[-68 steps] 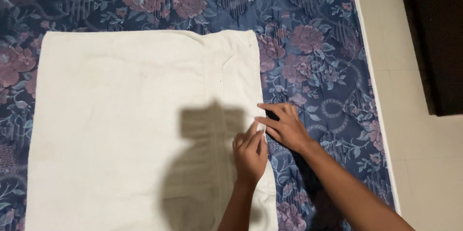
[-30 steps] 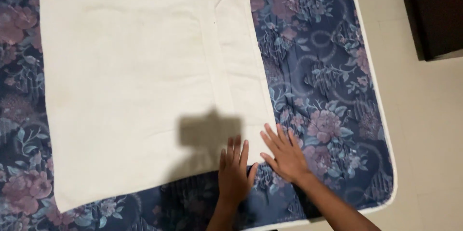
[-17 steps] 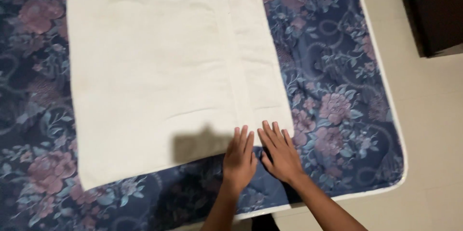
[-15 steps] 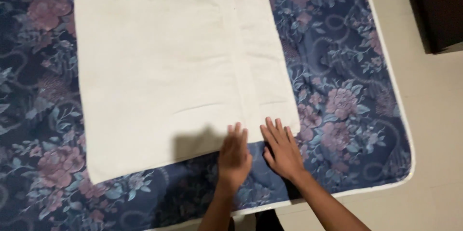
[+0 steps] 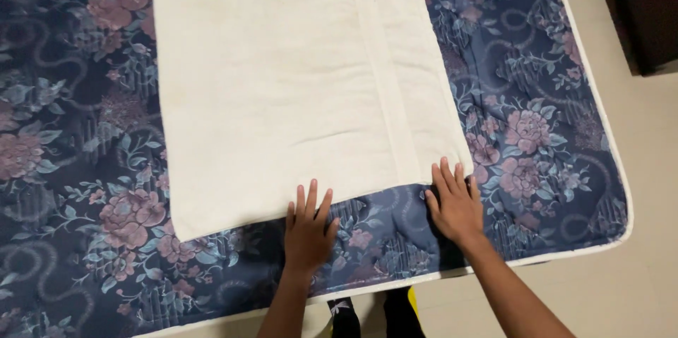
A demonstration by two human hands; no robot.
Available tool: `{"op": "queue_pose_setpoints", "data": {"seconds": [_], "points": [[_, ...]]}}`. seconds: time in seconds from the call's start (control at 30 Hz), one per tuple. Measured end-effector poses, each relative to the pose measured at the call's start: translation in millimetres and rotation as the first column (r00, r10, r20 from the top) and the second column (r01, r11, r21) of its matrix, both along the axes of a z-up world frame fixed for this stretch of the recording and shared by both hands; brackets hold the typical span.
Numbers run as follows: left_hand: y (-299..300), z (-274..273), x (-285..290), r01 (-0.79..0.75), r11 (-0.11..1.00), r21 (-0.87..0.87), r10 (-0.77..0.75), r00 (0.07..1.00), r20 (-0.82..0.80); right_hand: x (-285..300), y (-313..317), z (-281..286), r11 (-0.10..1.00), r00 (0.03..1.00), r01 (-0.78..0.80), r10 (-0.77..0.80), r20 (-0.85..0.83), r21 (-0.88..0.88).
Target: The person folds a white towel on a bed with a blue floral patterned sheet. They smooth the towel, fold it in half lengthwise, then fold it into thirds, and finally fold it in half again to create a compact rectangular bundle.
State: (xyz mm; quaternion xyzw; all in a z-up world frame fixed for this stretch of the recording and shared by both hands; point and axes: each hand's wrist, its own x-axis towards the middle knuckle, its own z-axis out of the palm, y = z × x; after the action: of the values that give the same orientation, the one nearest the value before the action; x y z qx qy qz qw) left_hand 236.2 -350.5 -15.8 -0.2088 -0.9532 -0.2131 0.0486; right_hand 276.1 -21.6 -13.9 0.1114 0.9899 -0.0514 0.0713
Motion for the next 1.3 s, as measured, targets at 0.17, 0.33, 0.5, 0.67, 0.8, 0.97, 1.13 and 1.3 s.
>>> {"op": "queue_pose_setpoints", "data": {"seconds": [0.17, 0.33, 0.5, 0.67, 0.8, 0.97, 1.13, 1.3], "points": [[-41, -11, -5, -0.022, 0.999, -0.045, 0.027, 0.994, 0.108, -16, -48, 4, 0.998, 0.998, -0.034, 0.032, -0.045, -0.05], [-102, -21, -10, -0.218, 0.976, 0.008, 0.218, 0.974, -0.056, -32, -112, 15, 0.944, 0.964, -0.26, 0.242, -0.106, -0.202], [-158, -29, -1, -0.411, 0.879, -0.241, 0.445, 0.889, 0.104, -32, -132, 1, 0.947, 0.962, -0.268, 0.251, -0.112, -0.18], [-167, -32, 4, -0.366, 0.878, -0.309, 0.423, 0.895, 0.144, -26, -131, 1, 0.951, 0.958, -0.269, 0.249, -0.14, -0.149], [-165, -33, 6, -0.381, 0.881, -0.281, 0.42, 0.903, 0.092, -26, -128, -6, 0.957, 0.96, -0.265, 0.25, -0.127, -0.12], [-163, -39, 2, -0.387, 0.869, -0.31, 0.443, 0.886, 0.137, -29, -126, -20, 0.956, 0.958, -0.278, 0.269, -0.1, -0.093], [-161, -43, 11, -0.408, 0.87, -0.278, 0.443, 0.893, 0.076, -26, -128, -20, 0.963, 0.965, -0.259, 0.253, -0.075, -0.078], [-153, -44, 19, -0.469, 0.857, -0.212, 0.477, 0.879, -0.019, -15, -126, -26, 0.965, 0.96, -0.241, 0.221, -0.171, -0.105]]}}
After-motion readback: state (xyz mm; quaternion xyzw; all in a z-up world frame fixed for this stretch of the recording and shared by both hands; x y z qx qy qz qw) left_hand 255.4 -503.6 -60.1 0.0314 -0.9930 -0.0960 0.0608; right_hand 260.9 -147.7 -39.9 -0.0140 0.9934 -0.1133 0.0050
